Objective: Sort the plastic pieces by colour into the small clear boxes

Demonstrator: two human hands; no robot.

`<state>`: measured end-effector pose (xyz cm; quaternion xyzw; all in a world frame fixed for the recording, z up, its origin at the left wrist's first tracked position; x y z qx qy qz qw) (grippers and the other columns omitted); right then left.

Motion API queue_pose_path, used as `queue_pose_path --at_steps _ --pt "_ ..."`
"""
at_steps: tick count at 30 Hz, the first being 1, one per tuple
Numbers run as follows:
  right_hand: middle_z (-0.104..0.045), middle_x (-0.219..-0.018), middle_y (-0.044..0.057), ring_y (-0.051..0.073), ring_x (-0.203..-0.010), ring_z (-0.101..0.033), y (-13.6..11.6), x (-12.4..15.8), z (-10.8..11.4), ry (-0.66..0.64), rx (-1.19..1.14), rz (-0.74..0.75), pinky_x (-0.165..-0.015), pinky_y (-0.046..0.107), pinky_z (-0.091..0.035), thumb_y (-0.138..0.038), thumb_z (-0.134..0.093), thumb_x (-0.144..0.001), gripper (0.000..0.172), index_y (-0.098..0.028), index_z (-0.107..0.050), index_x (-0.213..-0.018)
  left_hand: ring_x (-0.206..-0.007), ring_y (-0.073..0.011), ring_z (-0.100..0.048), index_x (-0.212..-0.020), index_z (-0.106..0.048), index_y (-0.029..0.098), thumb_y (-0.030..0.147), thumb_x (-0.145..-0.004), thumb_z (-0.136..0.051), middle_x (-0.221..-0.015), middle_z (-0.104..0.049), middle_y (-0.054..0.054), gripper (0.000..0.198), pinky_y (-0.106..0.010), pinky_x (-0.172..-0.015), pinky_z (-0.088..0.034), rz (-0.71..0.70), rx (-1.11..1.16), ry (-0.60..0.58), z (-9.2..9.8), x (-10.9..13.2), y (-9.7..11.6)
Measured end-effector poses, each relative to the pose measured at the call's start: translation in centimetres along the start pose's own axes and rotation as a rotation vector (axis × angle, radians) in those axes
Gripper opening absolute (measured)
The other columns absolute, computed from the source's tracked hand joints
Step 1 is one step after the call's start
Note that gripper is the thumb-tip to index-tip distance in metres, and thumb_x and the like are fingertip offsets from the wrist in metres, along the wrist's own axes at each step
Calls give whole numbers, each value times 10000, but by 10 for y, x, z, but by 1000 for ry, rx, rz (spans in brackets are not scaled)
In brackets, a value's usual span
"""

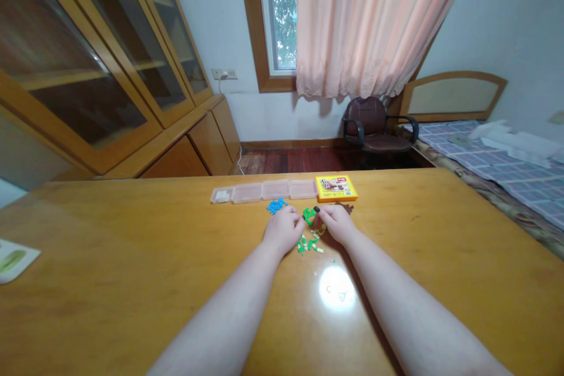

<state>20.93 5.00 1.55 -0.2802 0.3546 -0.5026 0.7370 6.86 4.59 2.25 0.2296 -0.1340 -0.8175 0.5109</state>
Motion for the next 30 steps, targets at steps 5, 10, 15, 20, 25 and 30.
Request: queue_pose_path --at_steps 5,10,15,20,25,30 --pt "-658 -604 35 146 -574 -576 -2 0 -1 -18 -17 13 -587 234 -395 -340 -397 -906 443 -156 -661 -603 -754 -132 -548 -690 -683 181 275 -868 -417 -827 -597 -33 334 -252 -681 -391 9 5 2 1 -1 -2" --pt "-627 -581 26 136 -573 -552 -8 1 -7 -80 18 68 -592 232 -380 -353 -378 -919 461 -155 -635 -592 -787 -136 -557 -704 -696 184 288 -876 -409 -852 -610 -36 350 -251 -710 -394 -3 33 -35 -3 -1 0" --pt "-626 -640 41 150 -620 -541 -18 4 -10 -122 64 138 -625 247 -382 -397 -350 -929 477 -154 -657 -658 -814 -147 -565 -730 -700 176 311 -900 -372 -854 -617 -54 393 -258 -736 -397 188 8 -7 0 -2 -17" --pt "-625 -668 52 168 -665 -541 -27 6 -20 -243 64 224 -656 257 -391 -458 -305 -939 523 -159 -663 -701 -812 -151 -565 -714 -685 172 307 -904 -357 -854 -621 -62 403 -257 -727 -390 214 -25 32 3 -2 -19" --pt "-627 -666 44 162 -665 -538 -27 7 -24 -271 91 251 -662 252 -380 -433 -339 -933 481 -159 -671 -718 -769 -142 -555 -683 -679 178 309 -912 -331 -805 -618 -53 437 -252 -688 -372 171 -52 40 4 -3 -15" --pt "-608 -615 35 144 -612 -522 -21 5 -16 -189 134 201 -607 237 -349 -373 -371 -924 447 -157 -672 -673 -640 -140 -521 -601 -665 178 406 -917 -315 -671 -589 -43 524 -272 -587 -323 110 -152 -13 4 -3 -11"
Point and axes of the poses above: each hand's wrist, its own x-axis away from the middle knuckle, its own z-axis out of the back of the hand, y = z × x, the point moved 7 cm from there along -x, towards the middle knuckle
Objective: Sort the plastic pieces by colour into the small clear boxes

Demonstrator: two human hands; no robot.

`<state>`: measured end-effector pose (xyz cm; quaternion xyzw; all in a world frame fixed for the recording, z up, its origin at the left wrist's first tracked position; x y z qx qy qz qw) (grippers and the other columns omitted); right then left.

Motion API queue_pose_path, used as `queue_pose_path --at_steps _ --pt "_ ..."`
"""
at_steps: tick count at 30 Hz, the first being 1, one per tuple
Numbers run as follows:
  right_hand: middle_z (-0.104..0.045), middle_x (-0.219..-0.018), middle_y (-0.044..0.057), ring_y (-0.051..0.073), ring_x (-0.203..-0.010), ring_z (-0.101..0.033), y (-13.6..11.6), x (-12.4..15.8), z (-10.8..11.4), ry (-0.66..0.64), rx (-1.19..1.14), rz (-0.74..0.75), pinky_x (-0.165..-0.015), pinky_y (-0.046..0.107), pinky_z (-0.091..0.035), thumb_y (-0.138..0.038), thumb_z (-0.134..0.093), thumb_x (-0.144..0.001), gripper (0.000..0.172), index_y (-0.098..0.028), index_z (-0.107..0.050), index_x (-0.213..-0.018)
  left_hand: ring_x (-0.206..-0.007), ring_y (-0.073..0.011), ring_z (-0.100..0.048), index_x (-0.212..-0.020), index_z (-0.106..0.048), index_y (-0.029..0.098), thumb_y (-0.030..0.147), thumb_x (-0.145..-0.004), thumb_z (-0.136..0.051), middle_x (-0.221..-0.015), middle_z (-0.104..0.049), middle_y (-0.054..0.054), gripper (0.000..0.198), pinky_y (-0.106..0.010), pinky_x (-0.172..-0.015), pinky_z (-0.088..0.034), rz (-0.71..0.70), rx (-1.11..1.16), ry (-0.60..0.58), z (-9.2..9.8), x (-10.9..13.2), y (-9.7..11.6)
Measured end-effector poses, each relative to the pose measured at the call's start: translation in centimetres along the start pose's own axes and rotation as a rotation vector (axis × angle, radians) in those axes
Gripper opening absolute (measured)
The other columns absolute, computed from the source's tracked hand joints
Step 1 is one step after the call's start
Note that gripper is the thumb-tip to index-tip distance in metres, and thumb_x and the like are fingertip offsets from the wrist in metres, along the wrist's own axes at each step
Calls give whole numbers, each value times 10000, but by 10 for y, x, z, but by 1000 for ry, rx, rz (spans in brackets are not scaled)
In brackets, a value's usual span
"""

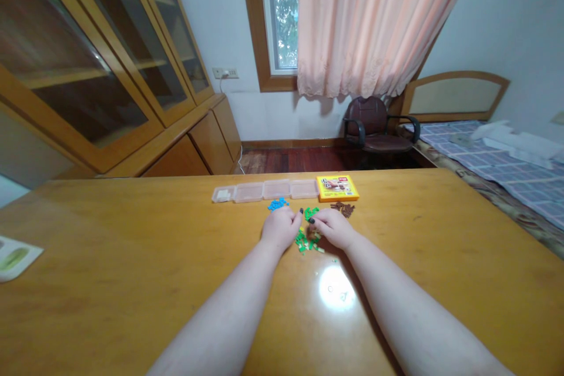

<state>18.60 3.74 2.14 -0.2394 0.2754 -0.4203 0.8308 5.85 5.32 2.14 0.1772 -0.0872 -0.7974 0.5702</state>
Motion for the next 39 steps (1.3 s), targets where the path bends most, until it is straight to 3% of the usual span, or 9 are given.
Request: queue_pose_path --at_steps 6,12,17,21,26,31,35,39 --pt "-617 -615 49 149 -609 -538 -1 2 6 66 -62 1 -629 245 -378 -444 -340 -923 522 -149 -664 -640 -651 -142 -529 -651 -691 176 402 -906 -343 -704 -607 -49 487 -266 -596 -329 -87 -37 -31 -1 3 8" --pt "-649 -657 41 151 -633 -574 -4 2 -6 -58 -196 31 -639 241 -399 -500 -302 -929 564 -150 -675 -691 -712 -140 -560 -668 -695 189 320 -889 -385 -740 -624 -36 402 -250 -654 -379 -182 97 -109 -5 5 17" --pt "-641 -625 34 146 -623 -566 5 0 -2 -3 -98 -78 -639 237 -391 -419 -353 -927 497 -159 -673 -649 -788 -136 -567 -685 -690 184 297 -892 -387 -837 -626 -40 385 -247 -723 -399 -145 156 16 3 4 11" --pt "-616 -593 27 140 -600 -552 7 1 4 65 -83 -105 -624 236 -379 -367 -381 -917 462 -155 -653 -610 -773 -131 -564 -680 -698 189 316 -879 -423 -848 -631 -34 362 -245 -710 -401 -153 136 24 0 3 10" --pt "-643 -653 28 144 -641 -566 -5 0 -5 -52 -217 -4 -641 237 -390 -377 -351 -930 474 -151 -685 -681 -776 -147 -574 -687 -707 185 346 -899 -377 -826 -647 -50 424 -262 -709 -397 -70 23 39 -1 1 2" --pt "-640 -643 24 140 -635 -560 0 -1 -6 -43 -137 -85 -622 230 -379 -350 -381 -919 434 -153 -693 -689 -763 -169 -579 -688 -695 178 363 -907 -340 -808 -659 -69 456 -277 -699 -394 71 -95 49 3 0 -8" --pt "-646 -643 26 146 -638 -564 5 0 0 33 -87 -112 -613 232 -369 -345 -411 -905 402 -163 -700 -692 -745 -166 -573 -655 -675 180 370 -911 -323 -760 -651 -64 476 -271 -681 -384 67 -107 61 7 1 -6" --pt "-650 -644 31 146 -634 -575 0 1 -6 -43 -216 -55 -619 230 -394 -385 -370 -922 458 -150 -693 -698 -735 -163 -566 -637 -668 179 358 -912 -323 -742 -645 -62 476 -269 -673 -377 54 -97 80 8 1 -5"
Point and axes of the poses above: each hand's wrist, its own x-axis away from the middle knuckle, its own z-axis out of the back of the hand, y = z × x, the point moved 7 cm from there along -x, towards the middle knuckle
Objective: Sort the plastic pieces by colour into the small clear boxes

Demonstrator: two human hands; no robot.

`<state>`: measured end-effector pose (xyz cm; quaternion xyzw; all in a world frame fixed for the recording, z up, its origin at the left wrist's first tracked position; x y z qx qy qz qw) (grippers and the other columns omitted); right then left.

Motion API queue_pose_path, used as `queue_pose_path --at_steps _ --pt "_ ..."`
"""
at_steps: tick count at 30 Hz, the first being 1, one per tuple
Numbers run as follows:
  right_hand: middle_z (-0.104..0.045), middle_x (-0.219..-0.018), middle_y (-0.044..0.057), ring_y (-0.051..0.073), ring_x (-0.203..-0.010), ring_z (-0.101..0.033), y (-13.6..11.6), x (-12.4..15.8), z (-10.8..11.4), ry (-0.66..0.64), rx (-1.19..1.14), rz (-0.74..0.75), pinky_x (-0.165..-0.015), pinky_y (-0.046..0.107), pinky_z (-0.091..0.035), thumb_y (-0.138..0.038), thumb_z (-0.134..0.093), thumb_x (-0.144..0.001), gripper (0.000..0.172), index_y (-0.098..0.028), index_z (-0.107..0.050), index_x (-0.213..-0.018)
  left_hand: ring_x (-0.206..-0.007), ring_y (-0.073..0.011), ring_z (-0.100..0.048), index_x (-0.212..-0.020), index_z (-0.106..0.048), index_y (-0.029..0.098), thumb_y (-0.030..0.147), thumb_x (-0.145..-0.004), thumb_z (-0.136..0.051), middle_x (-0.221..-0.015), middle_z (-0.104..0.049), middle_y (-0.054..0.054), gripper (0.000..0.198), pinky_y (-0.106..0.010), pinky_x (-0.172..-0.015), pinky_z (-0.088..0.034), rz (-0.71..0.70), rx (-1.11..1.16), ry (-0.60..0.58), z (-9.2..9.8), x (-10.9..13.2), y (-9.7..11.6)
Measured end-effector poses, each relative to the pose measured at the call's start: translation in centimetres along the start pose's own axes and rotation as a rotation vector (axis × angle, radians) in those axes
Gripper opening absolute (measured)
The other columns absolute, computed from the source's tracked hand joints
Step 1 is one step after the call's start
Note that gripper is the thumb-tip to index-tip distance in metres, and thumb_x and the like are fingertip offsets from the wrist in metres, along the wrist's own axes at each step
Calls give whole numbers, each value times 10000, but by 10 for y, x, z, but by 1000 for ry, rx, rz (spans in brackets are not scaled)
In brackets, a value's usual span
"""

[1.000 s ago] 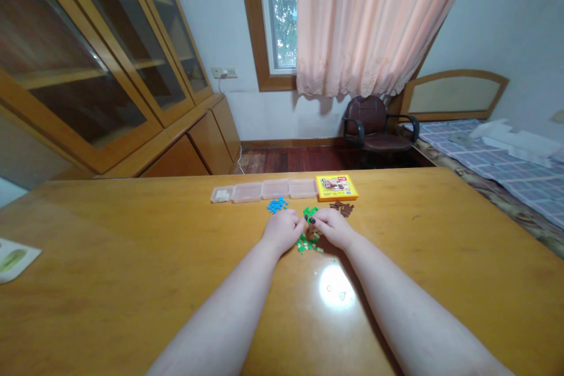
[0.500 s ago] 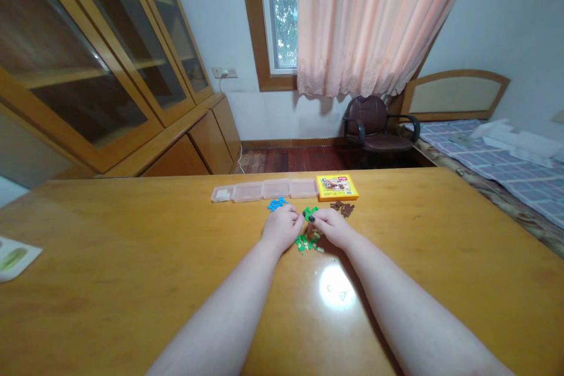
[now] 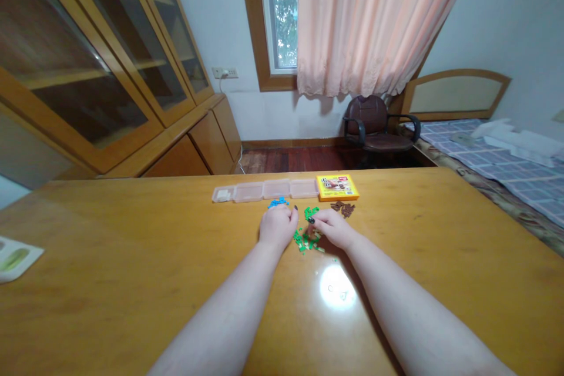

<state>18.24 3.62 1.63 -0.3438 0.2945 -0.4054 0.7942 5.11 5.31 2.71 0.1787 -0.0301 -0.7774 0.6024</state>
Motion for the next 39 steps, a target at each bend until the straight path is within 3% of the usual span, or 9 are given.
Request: queue_pose_path --at_steps 3,9,15,21,27,32,36,39 --pt "-646 -639 26 141 -622 -570 3 -1 -3 -18 37 -43 -613 227 -393 -364 -378 -917 436 -151 -690 -700 -721 -157 -562 -635 -670 179 361 -915 -317 -743 -642 -61 486 -267 -665 -373 -4 4 -9 -1 0 1" --pt "-673 -749 42 159 -702 -573 7 -2 9 113 170 -103 -685 248 -394 -315 -404 -906 356 -166 -701 -777 -697 -155 -555 -645 -662 179 359 -918 -310 -724 -632 -55 480 -271 -624 -355 17 31 -22 -2 -1 0" --pt "-660 -758 42 162 -733 -561 -3 -3 -2 -9 148 7 -679 238 -383 -344 -403 -921 356 -172 -698 -820 -693 -149 -550 -637 -659 177 356 -912 -323 -722 -633 -53 469 -268 -616 -349 40 59 -40 -1 -1 0" --pt "-659 -755 52 169 -725 -560 -1 -2 6 73 184 -16 -682 250 -379 -377 -385 -927 394 -174 -698 -803 -703 -146 -551 -623 -658 183 352 -914 -312 -732 -636 -51 483 -260 -637 -361 33 73 -38 0 -2 -1" --pt "-620 -675 39 159 -691 -532 -12 -1 -2 -24 181 77 -659 245 -364 -410 -358 -934 444 -174 -701 -780 -727 -147 -558 -586 -636 180 340 -906 -331 -743 -642 -48 470 -261 -648 -362 50 136 -31 -1 -3 -2" --pt "-605 -676 45 162 -682 -517 -11 -1 1 32 246 50 -645 250 -359 -415 -356 -933 442 -170 -689 -778 -752 -147 -565 -572 -632 181 322 -905 -333 -750 -647 -49 470 -260 -671 -378 51 211 -11 2 -2 -1" --pt "-635 -710 49 168 -708 -530 -20 0 -10 -76 188 144 -698 264 -376 -437 -351 -933 438 -186 -689 -808 -765 -147 -566 -576 -636 184 307 -904 -329 -739 -643 -47 466 -257 -680 -382 33 257 32 6 -2 -2" --pt "-644 -714 54 168 -705 -530 -19 -1 -13 -111 212 119 -695 264 -376 -427 -353 -934 440 -179 -691 -800 -752 -146 -567 -574 -638 184 301 -897 -340 -734 -641 -44 454 -259 -674 -384 34 274 45 6 -2 -3"
Point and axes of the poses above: each hand's wrist, its own x-axis away from the middle knuckle, its own z-axis out of the back of the hand, y = z × x, the point moved 7 cm from there along -x, towards the middle knuckle
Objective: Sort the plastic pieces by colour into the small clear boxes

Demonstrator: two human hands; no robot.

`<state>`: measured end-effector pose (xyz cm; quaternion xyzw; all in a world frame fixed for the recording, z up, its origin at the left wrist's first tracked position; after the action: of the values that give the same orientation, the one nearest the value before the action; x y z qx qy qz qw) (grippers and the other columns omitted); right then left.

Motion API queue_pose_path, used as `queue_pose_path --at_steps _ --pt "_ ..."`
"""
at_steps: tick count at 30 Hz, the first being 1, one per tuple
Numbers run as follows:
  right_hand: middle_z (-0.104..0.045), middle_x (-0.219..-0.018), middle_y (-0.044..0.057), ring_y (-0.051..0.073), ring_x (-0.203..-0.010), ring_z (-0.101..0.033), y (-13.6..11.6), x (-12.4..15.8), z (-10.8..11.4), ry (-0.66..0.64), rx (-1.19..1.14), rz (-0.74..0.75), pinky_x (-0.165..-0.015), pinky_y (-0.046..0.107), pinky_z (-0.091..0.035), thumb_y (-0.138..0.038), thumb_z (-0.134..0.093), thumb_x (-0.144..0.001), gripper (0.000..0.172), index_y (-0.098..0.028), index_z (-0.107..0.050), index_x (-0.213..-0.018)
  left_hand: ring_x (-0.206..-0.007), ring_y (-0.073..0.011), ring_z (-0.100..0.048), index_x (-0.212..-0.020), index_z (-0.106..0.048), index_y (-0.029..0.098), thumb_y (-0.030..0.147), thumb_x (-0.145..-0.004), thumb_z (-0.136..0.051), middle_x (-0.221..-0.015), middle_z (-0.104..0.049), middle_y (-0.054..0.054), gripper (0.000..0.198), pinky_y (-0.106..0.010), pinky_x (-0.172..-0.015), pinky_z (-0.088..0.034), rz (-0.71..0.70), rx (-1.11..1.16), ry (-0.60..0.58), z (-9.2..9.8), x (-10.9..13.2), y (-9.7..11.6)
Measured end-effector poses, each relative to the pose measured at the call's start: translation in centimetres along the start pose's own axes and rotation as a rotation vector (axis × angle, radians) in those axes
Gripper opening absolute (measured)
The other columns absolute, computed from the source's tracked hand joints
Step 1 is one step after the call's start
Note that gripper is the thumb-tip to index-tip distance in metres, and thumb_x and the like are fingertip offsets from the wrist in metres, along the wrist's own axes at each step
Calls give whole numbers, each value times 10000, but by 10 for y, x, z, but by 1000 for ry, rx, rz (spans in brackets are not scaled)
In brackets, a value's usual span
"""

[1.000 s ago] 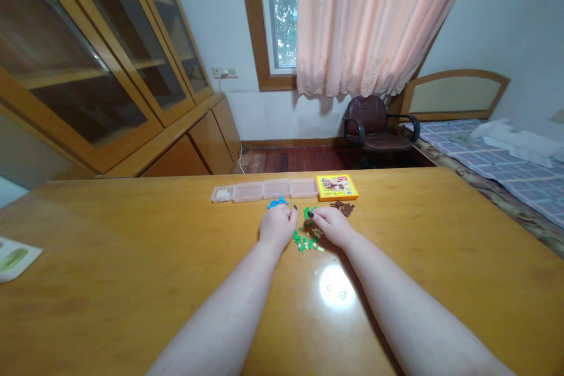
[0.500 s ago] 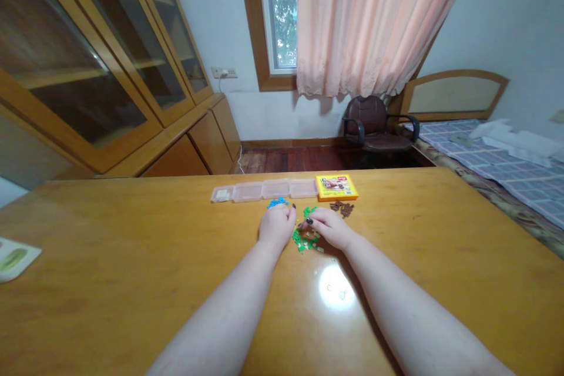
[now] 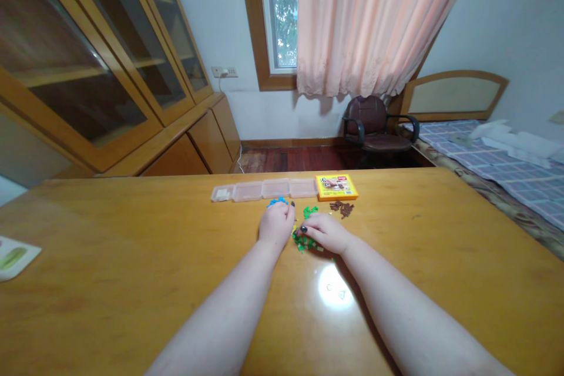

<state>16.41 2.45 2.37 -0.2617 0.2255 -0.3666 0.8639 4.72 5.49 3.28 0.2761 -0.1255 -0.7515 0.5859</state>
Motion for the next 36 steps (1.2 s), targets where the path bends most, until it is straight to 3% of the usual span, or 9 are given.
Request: queue_pose_path --at_steps 5,12,17,19,24,29,33,36 --pt "-628 -691 58 170 -697 -526 6 1 8 77 88 -84 -661 261 -361 -397 -315 -947 469 -162 -690 -791 -735 -147 -568 -577 -635 182 303 -892 -351 -717 -634 -42 441 -258 -666 -389 1 16 9 0 0 -1" --pt "-667 -740 48 161 -710 -555 -8 -1 -3 -27 -16 70 -701 260 -376 -377 -295 -956 461 -182 -701 -861 -743 -146 -569 -565 -633 185 297 -890 -350 -707 -635 -37 445 -256 -668 -385 -6 32 23 0 0 0" --pt "-628 -670 55 166 -677 -525 5 0 9 104 100 -57 -652 261 -362 -394 -320 -943 470 -161 -686 -762 -748 -151 -568 -573 -633 184 307 -891 -346 -715 -636 -42 446 -261 -676 -386 -4 26 10 -1 0 0" --pt "-632 -683 59 167 -688 -530 6 1 11 124 72 -40 -660 262 -367 -412 -305 -944 492 -161 -689 -765 -757 -153 -569 -581 -637 184 308 -891 -343 -725 -638 -43 445 -262 -684 -388 -2 29 5 -1 0 -1" --pt "-656 -693 46 151 -668 -549 -2 2 -1 -9 -54 77 -686 257 -382 -422 -275 -951 521 -170 -702 -789 -768 -154 -570 -590 -646 183 309 -890 -342 -738 -642 -45 446 -265 -687 -388 11 14 -8 -3 0 -2" --pt "-636 -652 57 163 -662 -533 3 2 12 131 26 -20 -655 263 -373 -435 -300 -939 522 -160 -690 -728 -772 -154 -572 -592 -648 187 312 -888 -343 -744 -642 -42 443 -265 -688 -391 10 7 -11 -4 -1 -3" --pt "-644 -679 51 152 -664 -553 -8 2 4 4 -111 98 -662 248 -388 -431 -289 -945 513 -158 -697 -795 -762 -152 -573 -590 -645 189 307 -888 -341 -731 -638 -40 442 -265 -684 -391 4 10 -4 -4 -1 -3" --pt "-613 -625 37 133 -595 -519 -11 1 -3 -62 -72 111 -601 231 -359 -421 -345 -929 483 -154 -670 -693 -757 -153 -574 -588 -646 192 309 -888 -341 -726 -639 -37 444 -268 -680 -388 6 7 -7 -5 -1 -3"
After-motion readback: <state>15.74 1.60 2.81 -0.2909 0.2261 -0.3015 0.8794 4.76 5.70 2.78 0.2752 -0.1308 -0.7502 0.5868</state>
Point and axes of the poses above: each hand's wrist, its own x-axis away from the middle knuckle, its own z-axis out of the back of the hand, y = z × x, the point moved 7 cm from there along -x, towards the middle knuckle
